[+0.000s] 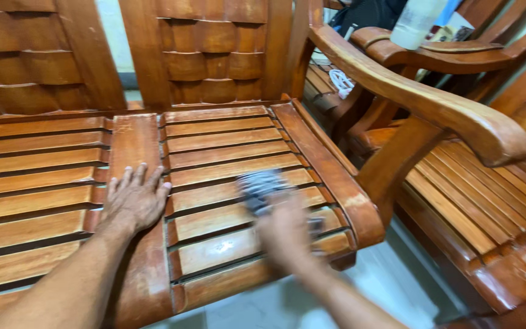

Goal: The person wipes a wooden bench with a striped cloth. They clean the slatted seat and the curved backrest, moving the cloth back and forth across the surfaces.

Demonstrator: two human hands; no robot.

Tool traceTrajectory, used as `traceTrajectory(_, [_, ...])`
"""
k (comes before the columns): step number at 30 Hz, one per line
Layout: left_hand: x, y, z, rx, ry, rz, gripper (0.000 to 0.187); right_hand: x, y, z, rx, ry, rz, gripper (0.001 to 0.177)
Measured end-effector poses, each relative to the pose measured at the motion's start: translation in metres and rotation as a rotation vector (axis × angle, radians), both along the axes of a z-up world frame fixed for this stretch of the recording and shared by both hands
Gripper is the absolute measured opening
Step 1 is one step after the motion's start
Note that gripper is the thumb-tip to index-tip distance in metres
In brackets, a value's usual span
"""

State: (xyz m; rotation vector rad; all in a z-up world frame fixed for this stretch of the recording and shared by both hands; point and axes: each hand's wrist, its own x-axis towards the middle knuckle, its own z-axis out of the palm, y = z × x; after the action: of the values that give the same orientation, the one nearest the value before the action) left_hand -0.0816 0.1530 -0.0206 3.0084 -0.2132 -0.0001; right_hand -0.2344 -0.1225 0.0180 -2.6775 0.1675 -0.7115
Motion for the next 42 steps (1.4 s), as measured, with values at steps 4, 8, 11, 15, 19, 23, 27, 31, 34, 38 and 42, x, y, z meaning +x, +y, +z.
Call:
traceTrajectory(4, [-0.001, 0.001, 0.005, -0.004, 0.038, 0.003, 0.068, -0.033, 0.103, -0.02, -0.197, 0.038, 0.556, 0.054])
traceTrajectory(8, [-0.006, -0.001, 0.009, 0.001, 0.032, 0.008, 0.065, -0.046, 0.045, -0.045, -0.449, -0.191, 0.777, 0.048])
traceTrajectory(11, [-0.01, -0.001, 0.012, 0.0, 0.031, 0.019, 0.064, -0.035, -0.061, -0.034, -0.807, 0.005, 0.529, 0.047])
traceTrajectory(15, [-0.013, -0.002, 0.016, 0.002, 0.05, 0.023, 0.063, -0.007, -0.155, -0.002, -0.507, 0.114, -0.086, 0.037])
traceTrajectory(19, [-0.015, -0.006, 0.017, -0.009, 0.038, 0.017, 0.062, 0.045, -0.107, 0.001, -0.145, 0.201, -0.251, 0.034])
traceTrajectory(23, [-0.011, 0.003, 0.015, -0.019, 0.016, -0.013, 0.067, 0.048, 0.052, -0.027, -0.426, -0.024, 0.201, 0.017])
traceTrajectory(27, [-0.006, 0.009, 0.012, -0.041, -0.007, -0.069, 0.069, 0.006, 0.106, -0.032, -0.176, -0.155, 0.637, 0.039])
traceTrajectory(31, [-0.005, 0.004, 0.004, -0.05, -0.005, -0.008, 0.06, 0.004, 0.002, -0.018, -0.154, -0.095, 0.837, 0.039])
traceTrajectory(34, [-0.004, 0.0, 0.003, -0.051, 0.023, -0.01, 0.06, 0.007, -0.091, -0.015, -0.243, -0.025, 0.514, 0.059])
traceTrajectory(38, [0.0, 0.004, 0.01, -0.048, 0.108, -0.023, 0.062, 0.036, -0.136, -0.022, -0.243, 0.02, 0.001, 0.038])
traceTrajectory(42, [0.0, 0.021, 0.015, -0.05, 0.131, -0.093, 0.063, 0.097, -0.083, -0.024, -0.137, 0.265, -0.466, 0.035])
